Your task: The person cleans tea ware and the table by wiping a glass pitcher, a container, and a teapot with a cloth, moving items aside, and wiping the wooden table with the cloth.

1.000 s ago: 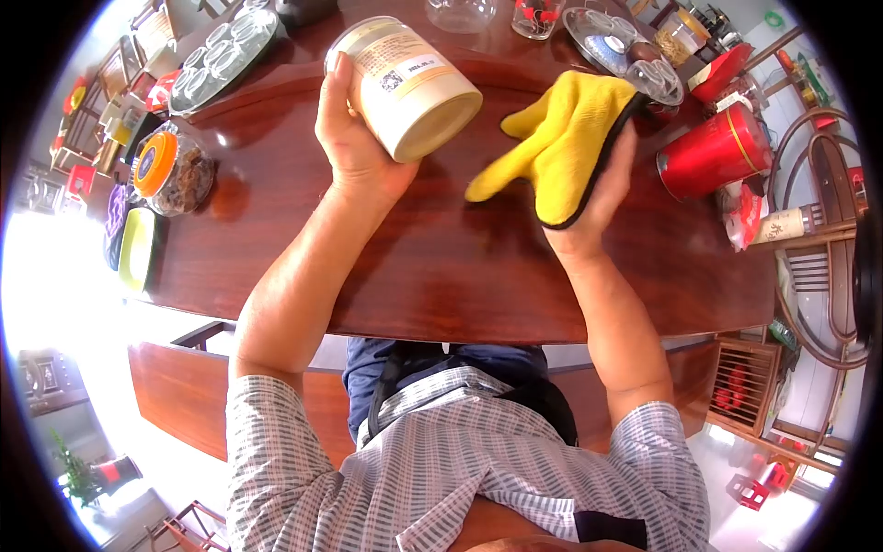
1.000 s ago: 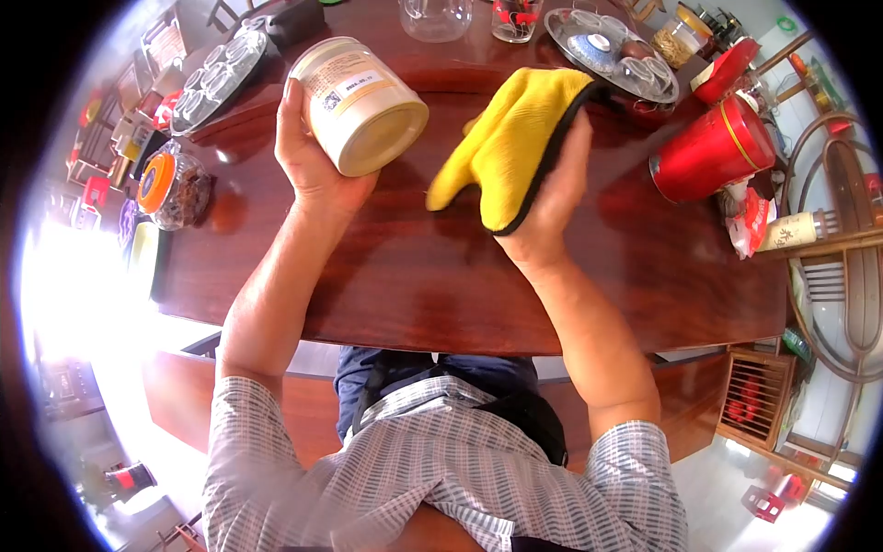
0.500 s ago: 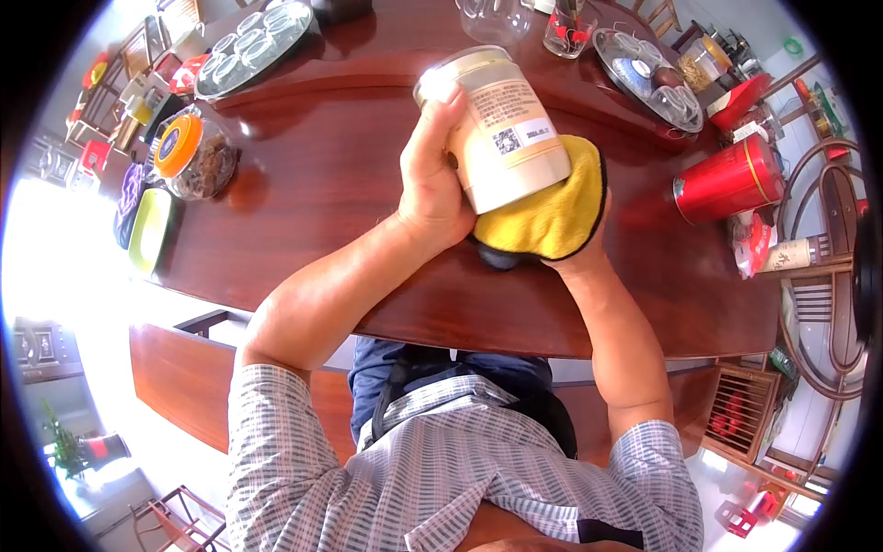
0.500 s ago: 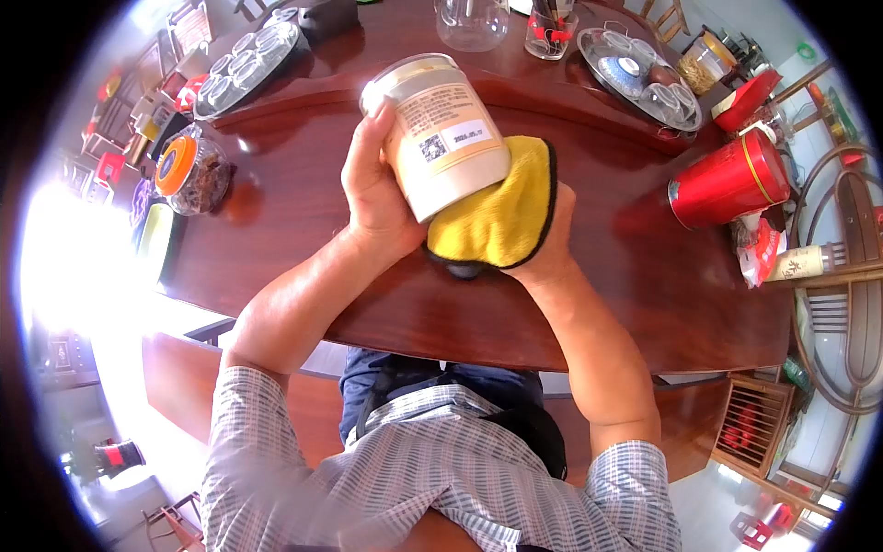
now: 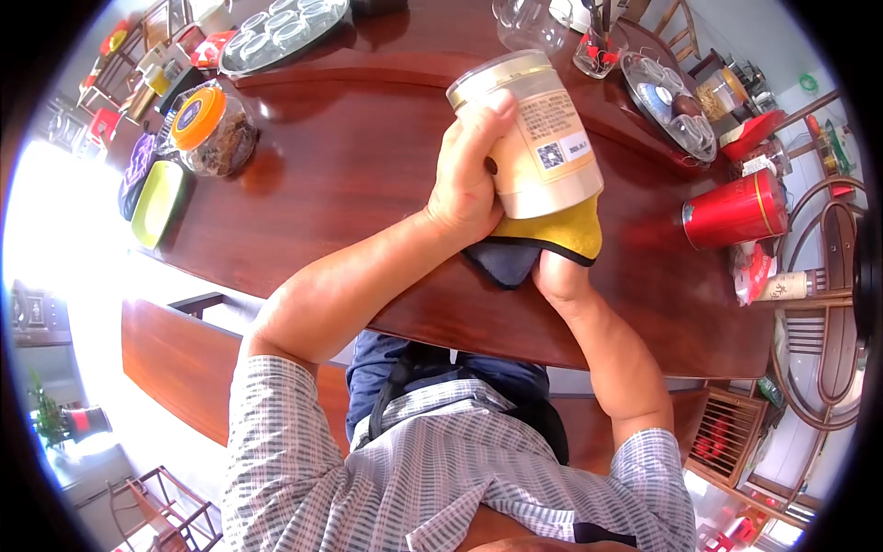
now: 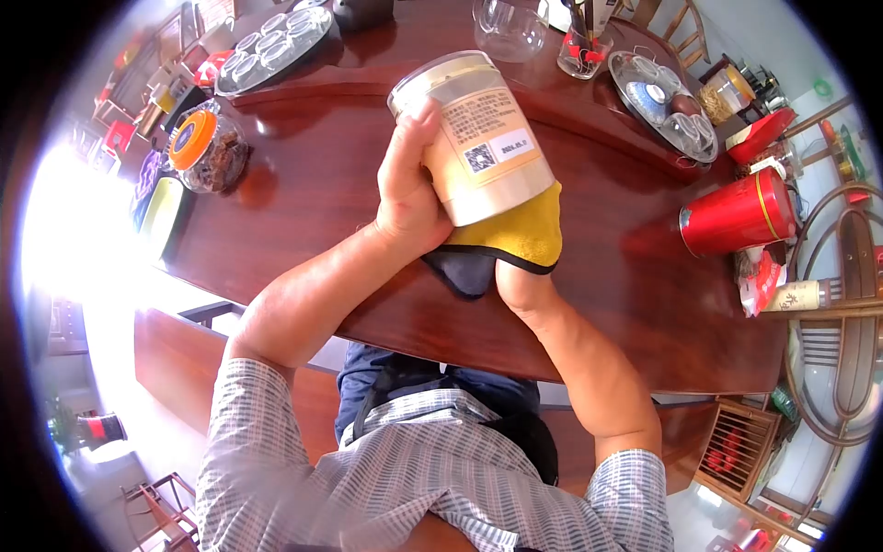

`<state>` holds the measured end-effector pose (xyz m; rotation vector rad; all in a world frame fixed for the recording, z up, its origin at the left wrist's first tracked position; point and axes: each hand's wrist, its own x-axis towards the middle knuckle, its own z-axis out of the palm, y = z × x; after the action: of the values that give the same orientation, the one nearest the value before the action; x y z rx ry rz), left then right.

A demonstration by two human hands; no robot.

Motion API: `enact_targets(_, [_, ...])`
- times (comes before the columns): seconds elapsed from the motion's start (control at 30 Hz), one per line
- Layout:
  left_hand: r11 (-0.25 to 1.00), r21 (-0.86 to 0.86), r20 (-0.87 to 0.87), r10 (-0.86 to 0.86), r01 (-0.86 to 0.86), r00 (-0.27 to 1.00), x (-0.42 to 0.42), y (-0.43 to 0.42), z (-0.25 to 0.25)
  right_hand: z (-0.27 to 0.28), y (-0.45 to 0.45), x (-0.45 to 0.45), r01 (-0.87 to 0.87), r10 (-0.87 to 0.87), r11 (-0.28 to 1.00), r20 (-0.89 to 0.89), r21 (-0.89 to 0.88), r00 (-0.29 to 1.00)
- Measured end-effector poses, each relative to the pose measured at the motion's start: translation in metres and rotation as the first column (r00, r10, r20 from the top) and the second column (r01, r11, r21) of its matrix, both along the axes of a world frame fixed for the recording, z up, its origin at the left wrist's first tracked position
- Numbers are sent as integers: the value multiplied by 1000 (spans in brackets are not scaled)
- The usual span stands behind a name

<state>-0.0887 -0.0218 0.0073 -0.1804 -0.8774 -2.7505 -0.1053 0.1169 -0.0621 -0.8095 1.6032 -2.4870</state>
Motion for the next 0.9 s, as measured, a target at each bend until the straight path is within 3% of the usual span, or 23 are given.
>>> enact_targets(0.13, [930,-297,-50,214,-219,976,0,1,-5,26,5,5,-134,144,986,107,-97,984])
enact_targets(0.23, [795,-468,-218,319,-385,922,-3,1,-9,42,5,4,-137,183,965,202,-222,962])
enact_targets(0.33, [577,-577,-420,398,-578,816,-11,3,-19,39,11,-7,-151,219,958,285,-242,933])
enact_targets(0.4, [340,-616,-595,391,-711,702,-13,1,-20,42,13,-14,-187,294,940,406,-284,865])
enact_targets(0.5, [113,-690,-649,341,-715,680,-7,-8,-16,49,13,-17,-263,476,867,543,-424,692])
enact_targets(0.53, [84,-705,-638,359,-704,681,-7,-9,-16,50,13,-17,-284,526,840,563,-463,637])
enact_targets(0.6, [28,-735,-615,393,-677,684,-12,-12,-18,48,8,-16,-212,337,939,607,-271,720])
enact_targets(0.63, [133,-713,-583,433,-688,688,-18,-14,-19,48,7,-20,-198,279,960,615,-199,737])
enact_targets(0.73, [221,-736,-482,494,-641,724,-25,-22,-18,43,18,-27,-211,210,975,618,-73,757])
enact_targets(0.77, [99,-748,-513,543,-657,665,-26,-26,-16,36,23,-30,-245,265,962,615,-118,743])
enact_targets(0.8, [55,-750,-517,574,-659,635,-26,-28,-7,36,20,-27,-202,262,965,636,-166,726])
enact_targets(0.9, [40,-835,-370,699,-549,613,-40,-46,1,35,15,-19,-212,281,959,592,-185,755])
